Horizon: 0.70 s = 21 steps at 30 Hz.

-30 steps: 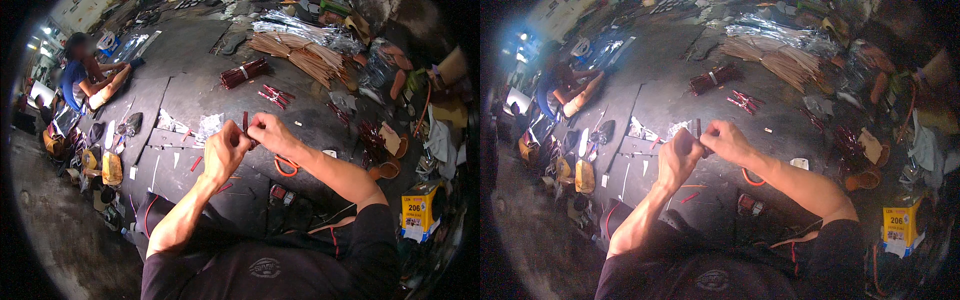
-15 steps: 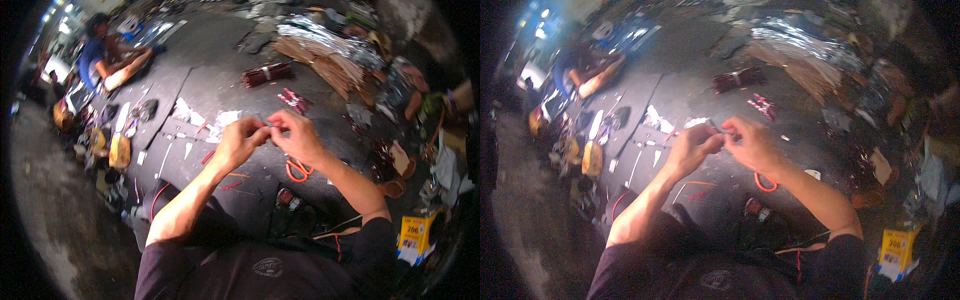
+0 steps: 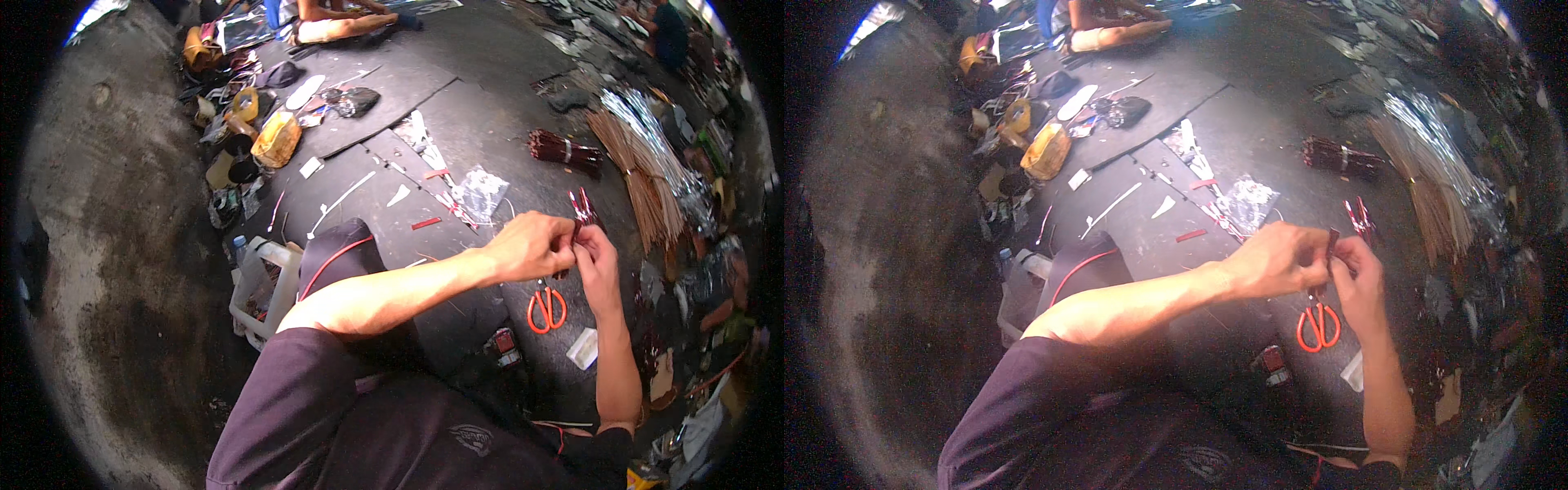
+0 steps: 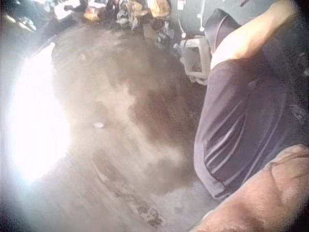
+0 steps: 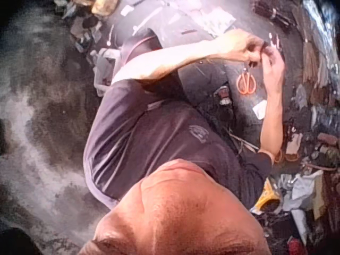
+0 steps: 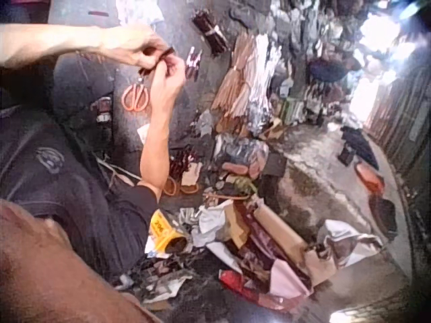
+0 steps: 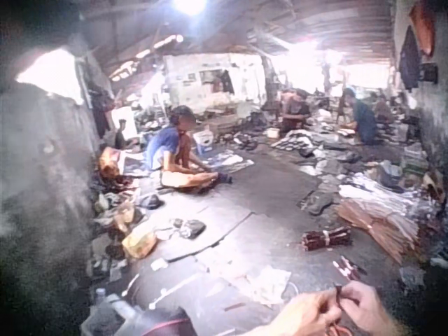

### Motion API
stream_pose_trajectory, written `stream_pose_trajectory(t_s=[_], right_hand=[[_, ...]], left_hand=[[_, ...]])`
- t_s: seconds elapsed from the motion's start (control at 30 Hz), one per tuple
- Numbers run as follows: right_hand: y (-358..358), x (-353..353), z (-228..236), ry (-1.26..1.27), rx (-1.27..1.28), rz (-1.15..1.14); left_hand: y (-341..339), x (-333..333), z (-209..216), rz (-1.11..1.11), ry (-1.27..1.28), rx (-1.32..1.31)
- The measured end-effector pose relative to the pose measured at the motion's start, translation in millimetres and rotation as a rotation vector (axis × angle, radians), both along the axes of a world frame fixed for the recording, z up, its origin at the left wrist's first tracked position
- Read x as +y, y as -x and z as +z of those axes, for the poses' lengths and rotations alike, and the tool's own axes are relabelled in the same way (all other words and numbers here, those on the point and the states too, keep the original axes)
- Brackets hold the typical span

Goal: The person sits on the floor and repeatedly picks up red strips, trims them with orange-handled scissors, and places the trimmed pieces on the floor. The person also briefly handles a small brown piece of material.

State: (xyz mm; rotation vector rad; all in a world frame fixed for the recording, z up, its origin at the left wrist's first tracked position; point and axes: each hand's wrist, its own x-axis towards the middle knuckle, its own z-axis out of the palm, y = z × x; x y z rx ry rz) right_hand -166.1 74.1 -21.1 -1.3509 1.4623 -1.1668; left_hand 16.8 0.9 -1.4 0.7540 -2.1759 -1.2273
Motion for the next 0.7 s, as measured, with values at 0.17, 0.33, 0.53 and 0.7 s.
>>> stream_pose_trajectory(t_s=[0.17, 0.33, 0.53, 0.7], right_hand=[[-14, 3, 7, 0.058, 0.216, -0.019], [4, 1, 3, 0.034, 0.240, 0.132], [-15, -5, 10, -0.055, 0.021, 0.040], [-24, -3, 24, 0.199, 0.522, -0.053]], left_hand=[[-6, 1, 0, 0.038, 0.185, -0.072], [-16, -5, 5, -0.141, 0.190, 0.030], [-19, -4, 5, -0.059, -0.080, 0.041], [-14, -12, 5, 0.037, -0.100, 0.021]])
